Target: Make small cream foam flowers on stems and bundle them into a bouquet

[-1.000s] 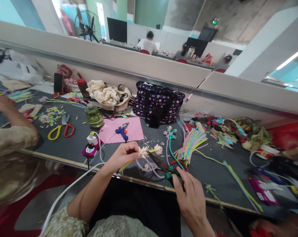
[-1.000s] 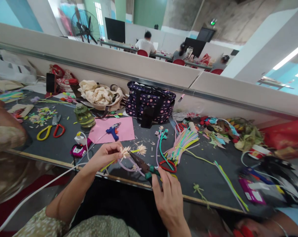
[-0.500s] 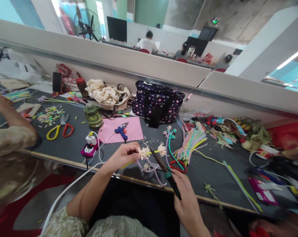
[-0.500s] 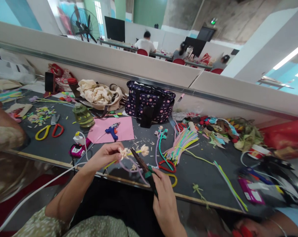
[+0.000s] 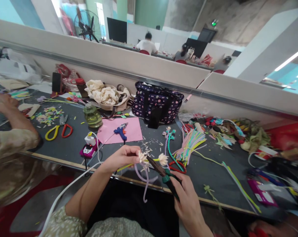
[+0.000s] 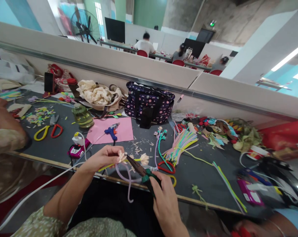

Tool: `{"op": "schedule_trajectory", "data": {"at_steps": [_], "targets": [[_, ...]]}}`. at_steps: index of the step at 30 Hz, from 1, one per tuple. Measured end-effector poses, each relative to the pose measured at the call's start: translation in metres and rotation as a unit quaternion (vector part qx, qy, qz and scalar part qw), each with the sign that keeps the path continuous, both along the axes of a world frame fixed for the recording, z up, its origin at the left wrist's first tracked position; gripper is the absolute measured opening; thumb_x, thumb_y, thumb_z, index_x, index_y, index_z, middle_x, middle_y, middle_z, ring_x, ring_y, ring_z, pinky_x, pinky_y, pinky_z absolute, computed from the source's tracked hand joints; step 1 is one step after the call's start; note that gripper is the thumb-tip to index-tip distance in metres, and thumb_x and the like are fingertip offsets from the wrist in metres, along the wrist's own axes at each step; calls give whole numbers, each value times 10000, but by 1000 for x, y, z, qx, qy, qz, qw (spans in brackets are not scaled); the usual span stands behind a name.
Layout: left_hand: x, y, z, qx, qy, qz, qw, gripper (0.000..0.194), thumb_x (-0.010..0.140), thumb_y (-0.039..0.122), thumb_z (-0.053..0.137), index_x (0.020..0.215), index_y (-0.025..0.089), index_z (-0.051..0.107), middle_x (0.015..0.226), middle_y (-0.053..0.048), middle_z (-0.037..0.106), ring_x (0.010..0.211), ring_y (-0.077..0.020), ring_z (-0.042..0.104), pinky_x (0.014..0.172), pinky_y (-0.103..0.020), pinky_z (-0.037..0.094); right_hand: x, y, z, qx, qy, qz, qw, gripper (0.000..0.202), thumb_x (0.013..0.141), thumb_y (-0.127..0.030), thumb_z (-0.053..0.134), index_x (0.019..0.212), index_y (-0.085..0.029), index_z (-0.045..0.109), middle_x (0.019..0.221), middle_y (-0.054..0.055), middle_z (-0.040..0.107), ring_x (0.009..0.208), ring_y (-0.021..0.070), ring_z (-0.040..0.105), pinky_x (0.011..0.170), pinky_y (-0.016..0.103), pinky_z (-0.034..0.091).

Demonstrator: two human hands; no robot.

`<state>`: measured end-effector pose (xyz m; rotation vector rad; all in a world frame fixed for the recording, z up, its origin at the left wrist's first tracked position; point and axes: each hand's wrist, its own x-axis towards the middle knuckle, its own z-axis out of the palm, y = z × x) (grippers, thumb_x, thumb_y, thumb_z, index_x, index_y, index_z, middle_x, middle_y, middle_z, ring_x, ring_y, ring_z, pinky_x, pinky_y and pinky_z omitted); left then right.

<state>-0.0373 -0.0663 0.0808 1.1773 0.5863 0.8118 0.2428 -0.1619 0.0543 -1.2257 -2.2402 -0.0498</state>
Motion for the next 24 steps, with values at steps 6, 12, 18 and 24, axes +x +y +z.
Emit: {"op": "schedule_trajectory", "data": {"at_steps": [6, 12, 18, 24], "targets": [[1, 2, -2, -96, -32, -45, 994, 219, 720, 306, 715, 736, 108, 623, 643, -19, 525, 420, -34, 386, 375, -166, 331, -1, 0, -9, 124, -72, -65, 988, 363, 839, -58, 475, 1148, -224, 570, 1251, 138, 549, 1150, 280, 512, 861, 461, 483], [4, 7, -7, -108, -44, -30, 993, 226, 711, 299, 727, 722, 104, 613, 616, -7, 521, 405, -30, 404, 365, -156, 290, -2, 1, -4, 26, 17, -23, 999, 535, 768, 6, 337, 1254, -166, 480, 1309, 162, 492, 1208, 263, 475, 929, 482, 466], [13, 9, -18, -18, -28, 148, 988, 216, 731, 295, 716, 740, 122, 586, 656, 9, 519, 462, -37, 425, 418, -156, 322, 2, -5, 5, -3, 49, -39, 998, 512, 763, -24, 384, 1237, -178, 500, 1237, 145, 526, 1149, 255, 512, 924, 454, 474], [22, 2, -16, 119, 6, 298, 947, 156, 763, 294, 680, 754, 151, 619, 767, -3, 528, 563, -72, 492, 497, -189, 427, -10, -7, 3, -8, 39, -39, 998, 514, 779, -21, 371, 1252, -182, 491, 1252, 147, 518, 1142, 252, 510, 907, 451, 481]]}}
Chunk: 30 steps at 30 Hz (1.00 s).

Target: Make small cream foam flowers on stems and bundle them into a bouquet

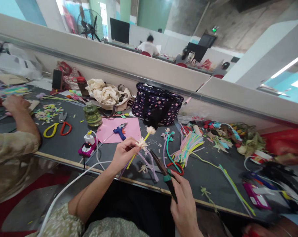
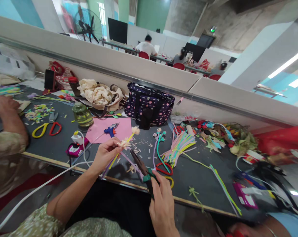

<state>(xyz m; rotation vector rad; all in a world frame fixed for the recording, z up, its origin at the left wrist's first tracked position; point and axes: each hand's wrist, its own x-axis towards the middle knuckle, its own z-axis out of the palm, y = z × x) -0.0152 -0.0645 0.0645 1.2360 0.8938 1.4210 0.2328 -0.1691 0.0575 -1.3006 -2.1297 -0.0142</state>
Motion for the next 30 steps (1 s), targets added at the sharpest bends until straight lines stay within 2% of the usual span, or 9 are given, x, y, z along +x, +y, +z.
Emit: {"op": "schedule_trajectory", "data": {"at_steps": [15, 23, 30], "targets": [[3, -8, 10, 44, 39, 3, 998, 128, 768, 267, 677, 748, 146, 641, 773, -14, 534, 552, -75, 509, 473, -193, 446, -8, 1, -2, 7, 4, 15, 1000, 546, 771, 3, 354, 1269, -180, 481, 1279, 148, 494, 1175, 261, 484, 918, 466, 476], [3, -8, 7, 50, 36, 9, 998, 104, 784, 244, 660, 755, 148, 633, 779, -9, 531, 539, -68, 517, 476, -192, 440, -6, -1, -1, 49, -25, 2, 998, 530, 755, 22, 352, 1235, -157, 490, 1271, 165, 497, 1166, 265, 483, 909, 464, 467], [3, -10, 6, 77, 55, 10, 995, 92, 783, 237, 658, 766, 147, 647, 777, -24, 536, 556, -77, 507, 474, -196, 440, -6, 0, -2, 29, -26, 11, 999, 521, 785, 12, 359, 1253, -178, 487, 1273, 152, 496, 1169, 264, 477, 926, 466, 452]]}}
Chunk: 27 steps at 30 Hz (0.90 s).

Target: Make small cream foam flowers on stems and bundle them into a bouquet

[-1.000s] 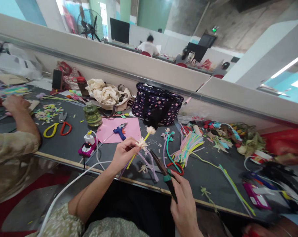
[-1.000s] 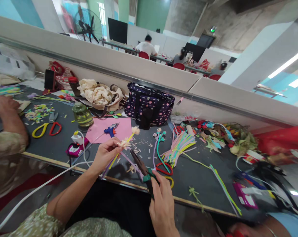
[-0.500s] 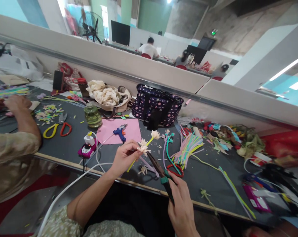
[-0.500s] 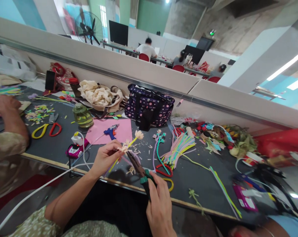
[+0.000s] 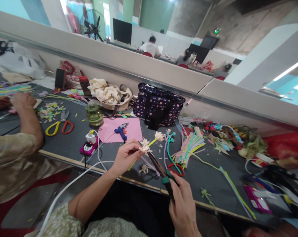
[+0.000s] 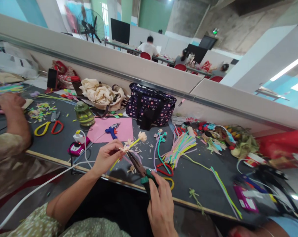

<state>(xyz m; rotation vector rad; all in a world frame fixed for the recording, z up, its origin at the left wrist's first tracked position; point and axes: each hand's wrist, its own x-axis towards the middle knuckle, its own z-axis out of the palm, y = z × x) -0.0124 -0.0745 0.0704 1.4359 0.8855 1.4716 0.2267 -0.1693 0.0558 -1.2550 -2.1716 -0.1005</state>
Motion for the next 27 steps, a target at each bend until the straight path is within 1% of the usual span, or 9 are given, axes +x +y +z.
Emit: {"op": "schedule_trajectory", "data": {"at_steps": [3, 7, 10, 13, 15, 18, 21, 24, 27], "targets": [[-2, 0, -1, 13, 10, 0, 1000, 74, 794, 228, 645, 792, 155, 658, 797, -29, 545, 568, -81, 512, 489, -203, 448, 1, 0, 2, -16, 16, 9, 1000, 499, 796, -6, 368, 1242, -187, 500, 1225, 145, 516, 1131, 253, 501, 908, 442, 473], [-6, 1, -2, 48, 55, 18, 997, 75, 814, 207, 617, 793, 161, 672, 799, -40, 567, 658, -111, 548, 557, -213, 457, 4, -3, -1, -72, 50, 34, 996, 449, 832, -55, 394, 1252, -188, 482, 1204, 134, 528, 1123, 236, 522, 903, 393, 499], [-7, 2, -3, 80, 80, 39, 993, 90, 819, 189, 605, 781, 162, 681, 792, -48, 580, 727, -133, 563, 607, -225, 457, 6, -6, -6, -117, 71, 43, 990, 436, 859, -89, 424, 1275, -217, 456, 1219, 111, 540, 1152, 226, 520, 925, 375, 500], [-6, 4, -6, 91, 78, 49, 992, 81, 812, 181, 611, 775, 162, 681, 783, -47, 583, 725, -135, 565, 611, -228, 456, 7, -7, -8, -179, 81, 44, 980, 440, 881, -139, 466, 1305, -249, 431, 1272, 94, 525, 1195, 224, 502, 964, 378, 483], [-5, 5, -8, 84, 59, 46, 994, 69, 805, 186, 622, 776, 163, 680, 778, -45, 581, 706, -132, 562, 595, -226, 457, 6, -8, -8, -198, 89, 48, 975, 458, 892, -159, 472, 1334, -262, 405, 1303, 86, 511, 1218, 220, 489, 982, 377, 472], [-4, 8, -12, 65, 6, 23, 998, 51, 794, 195, 636, 784, 163, 674, 783, -38, 568, 666, -121, 553, 569, -226, 466, 5, -9, -6, -188, 107, 41, 976, 457, 896, -176, 477, 1338, -266, 404, 1297, 80, 514, 1204, 211, 501, 976, 362, 477], [-2, 9, -16, 40, -35, 16, 998, 60, 786, 212, 649, 768, 157, 662, 785, -31, 549, 650, -114, 545, 563, -228, 475, 3, -9, -5, -143, 110, 21, 983, 409, 888, -171, 471, 1290, -246, 460, 1278, 96, 507, 1180, 227, 506, 953, 382, 484], [2, 8, -19, 23, -59, 51, 997, 78, 784, 226, 654, 750, 156, 648, 787, -26, 536, 662, -112, 535, 571, -223, 470, 0, -8, -6, -89, 81, 0, 993, 428, 868, -101, 420, 1276, -216, 477, 1276, 124, 486, 1185, 248, 482, 964, 436, 457], [6, 6, -20, 37, -66, 101, 992, 79, 773, 237, 667, 761, 162, 646, 789, -28, 543, 697, -123, 536, 592, -225, 461, -5, -6, -7, -53, 61, -11, 997, 480, 839, -39, 386, 1285, -197, 468, 1259, 137, 489, 1176, 251, 477, 963, 458, 442]]}}
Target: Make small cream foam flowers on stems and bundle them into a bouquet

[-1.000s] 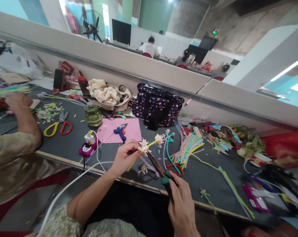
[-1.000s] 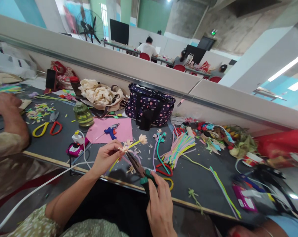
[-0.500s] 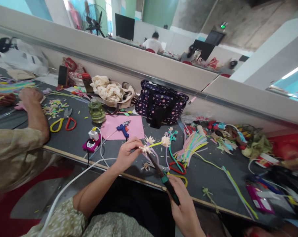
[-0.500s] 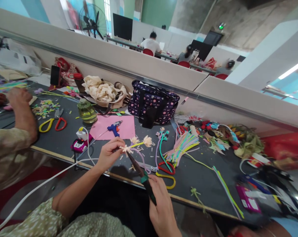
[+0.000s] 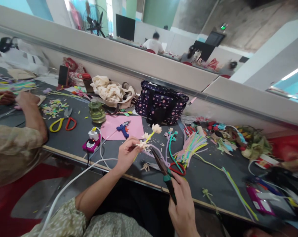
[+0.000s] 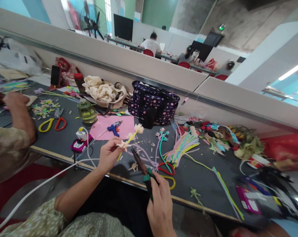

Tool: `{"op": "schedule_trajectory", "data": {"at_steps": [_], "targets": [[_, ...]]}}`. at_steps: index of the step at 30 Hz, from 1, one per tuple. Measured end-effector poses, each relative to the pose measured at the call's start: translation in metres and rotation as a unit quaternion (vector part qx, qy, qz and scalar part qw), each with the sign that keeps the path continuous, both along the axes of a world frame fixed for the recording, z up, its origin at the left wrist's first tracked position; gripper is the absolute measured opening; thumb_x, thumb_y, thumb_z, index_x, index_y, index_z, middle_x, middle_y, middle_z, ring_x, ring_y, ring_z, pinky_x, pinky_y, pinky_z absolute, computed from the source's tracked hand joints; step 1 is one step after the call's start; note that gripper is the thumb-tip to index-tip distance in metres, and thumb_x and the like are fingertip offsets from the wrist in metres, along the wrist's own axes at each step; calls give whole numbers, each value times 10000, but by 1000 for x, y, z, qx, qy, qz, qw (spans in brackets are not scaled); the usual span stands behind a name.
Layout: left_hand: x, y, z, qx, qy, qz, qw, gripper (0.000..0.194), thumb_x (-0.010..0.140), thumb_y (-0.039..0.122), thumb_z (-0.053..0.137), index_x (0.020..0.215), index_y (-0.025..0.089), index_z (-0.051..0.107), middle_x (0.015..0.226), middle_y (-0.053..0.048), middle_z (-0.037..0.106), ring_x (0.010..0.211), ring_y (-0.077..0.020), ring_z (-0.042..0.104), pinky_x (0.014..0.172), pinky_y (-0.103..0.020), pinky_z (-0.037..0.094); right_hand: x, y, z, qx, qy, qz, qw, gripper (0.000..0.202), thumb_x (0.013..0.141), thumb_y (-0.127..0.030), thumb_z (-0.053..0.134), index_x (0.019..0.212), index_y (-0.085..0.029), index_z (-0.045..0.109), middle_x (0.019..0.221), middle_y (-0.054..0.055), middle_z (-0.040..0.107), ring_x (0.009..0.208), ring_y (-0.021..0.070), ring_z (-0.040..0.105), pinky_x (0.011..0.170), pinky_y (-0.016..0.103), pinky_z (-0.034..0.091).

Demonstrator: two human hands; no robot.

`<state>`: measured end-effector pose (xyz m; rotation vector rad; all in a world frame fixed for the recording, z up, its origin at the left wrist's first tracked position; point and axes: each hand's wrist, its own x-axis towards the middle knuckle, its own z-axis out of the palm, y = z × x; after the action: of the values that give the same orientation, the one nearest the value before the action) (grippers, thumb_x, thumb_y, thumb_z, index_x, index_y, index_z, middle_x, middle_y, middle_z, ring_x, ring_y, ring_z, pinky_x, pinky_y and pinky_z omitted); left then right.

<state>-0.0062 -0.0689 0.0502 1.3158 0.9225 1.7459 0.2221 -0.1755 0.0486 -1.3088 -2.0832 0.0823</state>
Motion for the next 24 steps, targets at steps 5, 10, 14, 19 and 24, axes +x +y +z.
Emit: {"op": "schedule_trajectory", "data": {"at_steps": [5, 10, 14, 19, 24], "targets": [[3, -4, 0, 39, 50, 53, 997, 71, 774, 229, 666, 755, 162, 654, 790, -42, 573, 716, -136, 544, 598, -229, 436, -7, 0, 1, 9, -7, 9, 1000, 492, 826, -25, 383, 1285, -184, 467, 1265, 147, 486, 1175, 254, 475, 942, 458, 451], [1, -6, 1, 83, 111, 90, 986, 30, 787, 191, 645, 779, 164, 654, 793, -41, 583, 720, -138, 552, 629, -249, 450, -9, 0, 6, 10, -1, 9, 1000, 457, 835, -43, 380, 1257, -178, 494, 1240, 146, 502, 1159, 246, 489, 932, 436, 465], [-1, -9, -1, 115, 145, 116, 976, 48, 787, 129, 628, 800, 170, 649, 800, -37, 588, 727, -134, 560, 656, -258, 459, -11, -1, 8, 7, -8, 5, 1000, 445, 839, -47, 373, 1247, -174, 495, 1205, 148, 509, 1123, 236, 500, 901, 422, 484], [-7, -11, -2, 182, 242, 157, 940, 173, 768, 60, 618, 886, 181, 655, 841, -47, 613, 746, -135, 587, 660, -247, 476, -10, 1, 5, 57, -59, -36, 996, 443, 835, -23, 360, 1214, -182, 524, 1173, 156, 536, 1085, 257, 520, 857, 450, 487], [-12, -11, -2, 236, 348, 152, 895, 249, 762, 45, 621, 966, 184, 647, 864, -63, 632, 778, -143, 595, 692, -250, 488, 1, 4, 11, 98, -145, -69, 982, 361, 868, -81, 440, 1181, -199, 574, 1241, 157, 556, 1097, 297, 527, 858, 474, 463]]}}
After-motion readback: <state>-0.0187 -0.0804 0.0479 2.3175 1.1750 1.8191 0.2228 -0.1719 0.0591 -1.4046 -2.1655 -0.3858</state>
